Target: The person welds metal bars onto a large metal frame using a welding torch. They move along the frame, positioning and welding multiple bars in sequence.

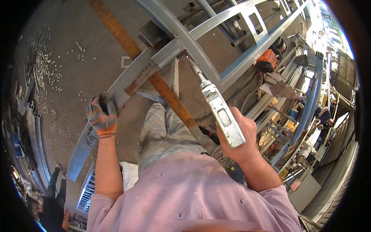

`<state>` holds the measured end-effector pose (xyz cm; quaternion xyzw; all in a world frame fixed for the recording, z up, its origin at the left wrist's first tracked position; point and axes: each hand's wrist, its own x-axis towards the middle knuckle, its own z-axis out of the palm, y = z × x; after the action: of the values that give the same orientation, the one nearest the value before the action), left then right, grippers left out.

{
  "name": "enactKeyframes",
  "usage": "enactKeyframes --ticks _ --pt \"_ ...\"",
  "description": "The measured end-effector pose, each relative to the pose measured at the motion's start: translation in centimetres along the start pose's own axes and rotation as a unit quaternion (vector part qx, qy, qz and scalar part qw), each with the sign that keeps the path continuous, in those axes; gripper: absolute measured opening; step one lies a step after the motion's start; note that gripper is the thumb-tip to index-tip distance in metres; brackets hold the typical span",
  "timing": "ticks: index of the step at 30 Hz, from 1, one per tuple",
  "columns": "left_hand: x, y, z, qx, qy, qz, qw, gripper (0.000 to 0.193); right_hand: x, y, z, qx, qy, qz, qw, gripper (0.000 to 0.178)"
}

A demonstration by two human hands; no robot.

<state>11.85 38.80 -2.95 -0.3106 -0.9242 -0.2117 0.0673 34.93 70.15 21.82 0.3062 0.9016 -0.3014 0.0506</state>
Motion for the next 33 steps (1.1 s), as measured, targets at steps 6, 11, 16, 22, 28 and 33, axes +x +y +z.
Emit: enactKeyframes --ticks 6,11,16,22,28,33 --pt "-0.1 -0.6 0.1 -0.004 -0.017 0.016 1.000 0.043 1.6 0.1 0.2 0.014 0.013 -0.018 1.000 0.027" --pt "-0.4 -1.1 0.5 -0.023 -0.021 -0.009 0.999 0.039 2.6 0.5 0.4 0.028 0.006 -0.017 0.999 0.030" --pt "-0.5 -1.0 0.3 -0.051 -0.032 -0.039 0.997 0.038 3.0 0.9 0.6 0.020 0.003 -0.022 1.000 0.031" --pt "-0.7 -0.8 0.3 -0.078 -0.025 -0.072 0.994 0.040 3.4 1.1 0.3 0.030 -0.010 -0.012 0.999 0.029" --pt "-0.9 -1.4 0.4 -0.053 -0.031 -0.039 0.997 0.044 3.8 0.9 -0.6 0.017 -0.027 0.008 0.999 0.031" --pt "-0.9 -1.5 0.2 0.010 -0.050 0.004 0.999 0.043 4.1 0.7 -1.1 -0.008 -0.038 0.016 0.999 0.031"
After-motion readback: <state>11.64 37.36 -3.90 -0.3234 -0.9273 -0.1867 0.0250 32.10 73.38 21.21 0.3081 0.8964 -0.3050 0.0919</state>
